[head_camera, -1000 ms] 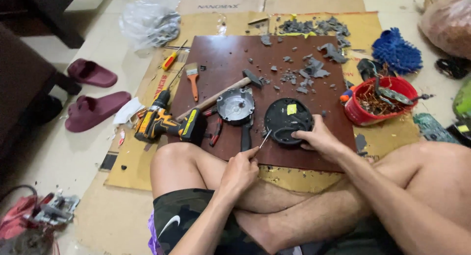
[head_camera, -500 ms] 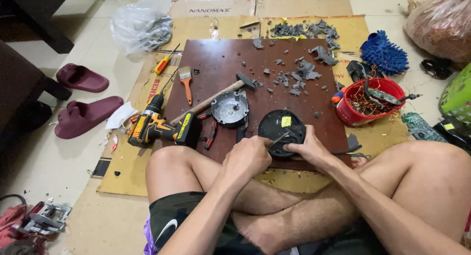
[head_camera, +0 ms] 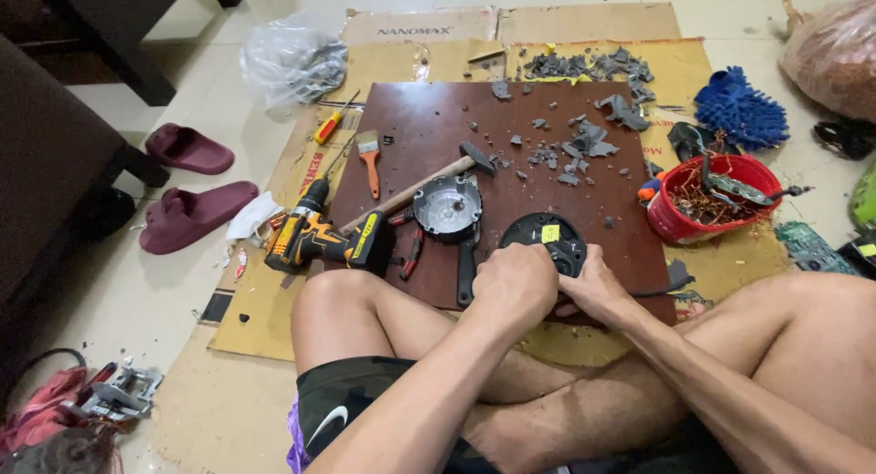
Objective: Disassembling a circular plastic electronic housing using a knife and screwdriver to access and remove internal components.
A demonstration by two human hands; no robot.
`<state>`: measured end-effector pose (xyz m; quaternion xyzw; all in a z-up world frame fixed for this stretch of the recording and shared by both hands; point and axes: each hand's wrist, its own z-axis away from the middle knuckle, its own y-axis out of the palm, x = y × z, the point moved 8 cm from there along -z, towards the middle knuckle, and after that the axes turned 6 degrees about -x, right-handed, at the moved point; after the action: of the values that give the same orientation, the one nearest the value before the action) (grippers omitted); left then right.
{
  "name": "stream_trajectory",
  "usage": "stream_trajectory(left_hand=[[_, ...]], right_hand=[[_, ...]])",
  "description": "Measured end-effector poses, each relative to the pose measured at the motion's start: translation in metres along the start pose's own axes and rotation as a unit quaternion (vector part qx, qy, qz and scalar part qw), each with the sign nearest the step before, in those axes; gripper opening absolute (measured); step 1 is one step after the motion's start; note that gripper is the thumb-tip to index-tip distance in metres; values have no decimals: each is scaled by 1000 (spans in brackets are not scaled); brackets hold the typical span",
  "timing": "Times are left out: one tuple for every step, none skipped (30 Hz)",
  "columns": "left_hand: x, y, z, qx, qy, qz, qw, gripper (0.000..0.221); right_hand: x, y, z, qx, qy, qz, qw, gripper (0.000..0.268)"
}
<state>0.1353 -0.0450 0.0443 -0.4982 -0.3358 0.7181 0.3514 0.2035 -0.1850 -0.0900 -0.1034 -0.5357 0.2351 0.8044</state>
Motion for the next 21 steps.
stream_trajectory(left_hand=[[3,-7,3,-3,-2,0,1000,33],[8,-10,6,12,-18,0,1000,33],[13,-12,10,27,-34,0,999,33],[21,-9,20,27,-36,1,999,33],[24,-9,29,9,-15,59,998,38],[25,-7,38,-6,9,117,993,48],[28,3,41,-4,10,118,993,48],[31,5,45,-30,22,158,987,47],[35,6,49,-57,34,198,978,46],[37,10,51,-56,35,197,978,46],[44,16,52,-42,3,210,977,45],[50,23,54,-28,-29,224,974,44],[50,26,57,-27,-28,224,974,44],[49,29,59,-34,-26,247,968,44],[48,31,62,-41,-23,269,962,45],[50,36,61,-42,-23,269,962,45],[52,39,60,-54,-17,265,963,45],[53,43,58,-65,-10,261,963,46],[46,30,60,-65,-9,262,963,46],[38,19,62,-61,-1,203,977,45],[31,7,64,-57,7,143,988,44]], right_hand=[[12,1,8,2,-3,0,1000,87],[22,1,18,-2,0,-18,1000,84],[31,1,27,-6,4,-36,999,81],[35,0,28,-4,4,-34,999,81],[39,0,29,-4,3,-50,999,77],[40,-4,30,-7,4,-66,998,74],[35,-7,29,-8,7,-65,998,74],[35,-6,26,-1,4,-66,998,76],[35,-6,23,6,1,-67,998,78],[31,-5,18,5,2,-68,998,78],[28,-4,13,8,-5,-63,998,80],[25,-3,7,12,-12,-57,998,82],[24,-5,7,11,-11,-57,998,82],[23,-8,7,12,-12,-58,998,83],[23,-11,7,12,-12,-59,998,84],[21,-11,5,12,-13,-59,998,84],[18,-11,4,14,-8,-53,998,84],[15,-12,2,14,-2,-46,999,85],[18,-12,7,13,-3,-46,999,85],[22,-12,12,8,-5,-44,999,84],[25,-12,16,3,-7,-43,999,83]])
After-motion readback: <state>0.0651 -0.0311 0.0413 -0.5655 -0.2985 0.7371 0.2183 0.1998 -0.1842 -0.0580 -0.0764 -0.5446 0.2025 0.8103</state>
